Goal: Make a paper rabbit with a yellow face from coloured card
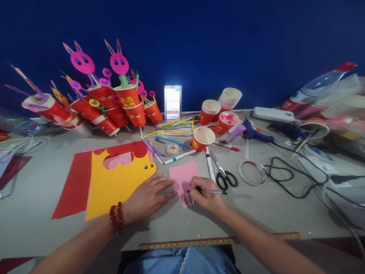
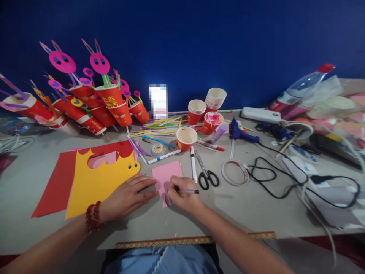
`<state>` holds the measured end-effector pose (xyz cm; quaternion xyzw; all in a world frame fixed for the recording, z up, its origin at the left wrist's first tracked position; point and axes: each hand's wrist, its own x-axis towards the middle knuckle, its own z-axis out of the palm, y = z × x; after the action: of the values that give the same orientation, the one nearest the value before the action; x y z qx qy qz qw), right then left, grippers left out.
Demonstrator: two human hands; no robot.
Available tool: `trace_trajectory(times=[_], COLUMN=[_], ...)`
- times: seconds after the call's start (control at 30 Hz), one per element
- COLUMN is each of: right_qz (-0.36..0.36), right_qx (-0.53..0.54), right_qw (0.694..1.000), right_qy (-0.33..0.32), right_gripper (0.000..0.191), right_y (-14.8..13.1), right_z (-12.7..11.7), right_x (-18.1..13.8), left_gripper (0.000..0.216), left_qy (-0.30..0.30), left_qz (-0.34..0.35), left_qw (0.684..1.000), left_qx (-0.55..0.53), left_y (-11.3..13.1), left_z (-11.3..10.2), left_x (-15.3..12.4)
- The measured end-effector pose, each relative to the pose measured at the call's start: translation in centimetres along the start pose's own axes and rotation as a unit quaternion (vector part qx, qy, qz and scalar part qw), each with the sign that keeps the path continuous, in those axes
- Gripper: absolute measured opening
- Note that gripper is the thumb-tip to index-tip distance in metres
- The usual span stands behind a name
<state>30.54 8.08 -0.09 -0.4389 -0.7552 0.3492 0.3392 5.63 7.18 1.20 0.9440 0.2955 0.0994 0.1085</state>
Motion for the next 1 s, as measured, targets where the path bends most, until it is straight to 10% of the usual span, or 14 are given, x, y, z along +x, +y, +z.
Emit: trace_trajectory(times=[1.0], right_qz=[0.025], right_qx=[0.077], right_qw=[0.995], right_qy=[0.058], right_gripper=[0.019], right_y=[0.35], right_z=[0.06], right_x=[-0.29], left_gripper=[0.037], left_qy=[-0.006], left_qz=[0.003], left_qw=[1.000], left_qx=[-0.007], left_y=[-0.13], left_z=[-0.11], left_x=[-0.18])
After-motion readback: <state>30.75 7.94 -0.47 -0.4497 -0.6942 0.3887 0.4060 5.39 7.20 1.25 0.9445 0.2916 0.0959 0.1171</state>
